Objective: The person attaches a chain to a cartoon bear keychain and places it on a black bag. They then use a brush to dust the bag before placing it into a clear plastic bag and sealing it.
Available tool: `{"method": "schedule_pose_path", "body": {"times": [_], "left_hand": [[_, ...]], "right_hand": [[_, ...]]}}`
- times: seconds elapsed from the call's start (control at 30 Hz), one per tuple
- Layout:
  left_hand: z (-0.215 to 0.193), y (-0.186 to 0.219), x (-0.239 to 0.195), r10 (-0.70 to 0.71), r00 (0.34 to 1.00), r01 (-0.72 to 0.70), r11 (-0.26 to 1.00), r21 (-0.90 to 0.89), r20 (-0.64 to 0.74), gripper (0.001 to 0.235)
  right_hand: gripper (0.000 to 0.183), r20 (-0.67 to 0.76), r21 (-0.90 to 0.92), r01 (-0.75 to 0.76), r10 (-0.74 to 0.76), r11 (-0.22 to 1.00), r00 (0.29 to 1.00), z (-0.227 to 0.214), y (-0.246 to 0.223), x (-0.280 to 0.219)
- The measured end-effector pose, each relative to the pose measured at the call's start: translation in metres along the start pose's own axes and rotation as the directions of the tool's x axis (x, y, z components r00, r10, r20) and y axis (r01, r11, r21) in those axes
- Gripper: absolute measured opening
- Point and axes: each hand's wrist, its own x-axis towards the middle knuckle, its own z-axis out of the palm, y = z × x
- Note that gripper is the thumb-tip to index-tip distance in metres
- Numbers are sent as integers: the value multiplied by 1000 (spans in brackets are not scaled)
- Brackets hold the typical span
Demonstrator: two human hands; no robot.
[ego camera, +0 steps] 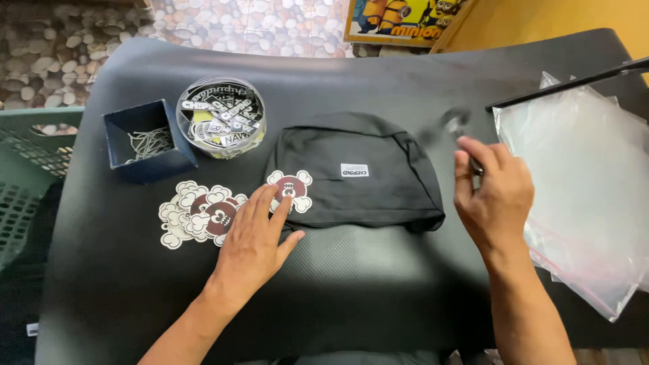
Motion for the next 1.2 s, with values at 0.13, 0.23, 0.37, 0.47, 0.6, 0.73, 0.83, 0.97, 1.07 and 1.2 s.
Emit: {"method": "schedule_pose_path", "body": {"times": [0.13, 0.23, 0.37, 0.47, 0.6, 0.73, 0.83, 0.97, 1.07, 1.2], "left_hand": [[3, -1, 1, 0, 1000, 0, 1000, -4, 19, 60], [1, 1, 1, 6, 999, -7, 999, 33, 34, 61], [0, 0, 0, 7, 998, -7, 1000, 10, 61, 66], [-3, 0, 0, -1, 994, 0, 1000, 6, 105, 66], [-8, 2, 0, -33, 990, 30, 999, 18, 135, 54], [-4, 1, -4, -44, 985, 24, 992, 122, 169, 68], [-5, -1, -1, -33, 979, 17, 997, 80, 200, 70], [-7, -2, 1, -4, 985, -1, 1000, 29, 170, 64], [-2, -4, 3, -9, 988, 6, 1000, 16, 152, 66], [-1, -5, 7, -21, 996, 23, 999, -23, 89, 81]], "right_hand": [[26, 334, 596, -369, 198, 713, 921, -27, -14, -6], [16, 122, 299, -157, 126, 941, 985, -23, -3, -21], [30, 40, 444, -241, 249, 863, 968, -39, 1, -13], [26, 249, 431, -376, 292, 821, 923, -39, 10, -22], [44, 625, 131, -235, 104, 963, 774, -40, -2, -26], [84, 702, -15, -52, 47, 999, 711, 4, 8, -62], [62, 646, 29, -59, 26, 998, 762, 8, 6, -56], [49, 612, 143, -238, 103, 961, 784, -8, 4, -43], [37, 444, 311, -254, 96, 916, 891, -19, -2, -29], [29, 190, 481, -171, 88, 860, 978, -24, -5, -13]]}}
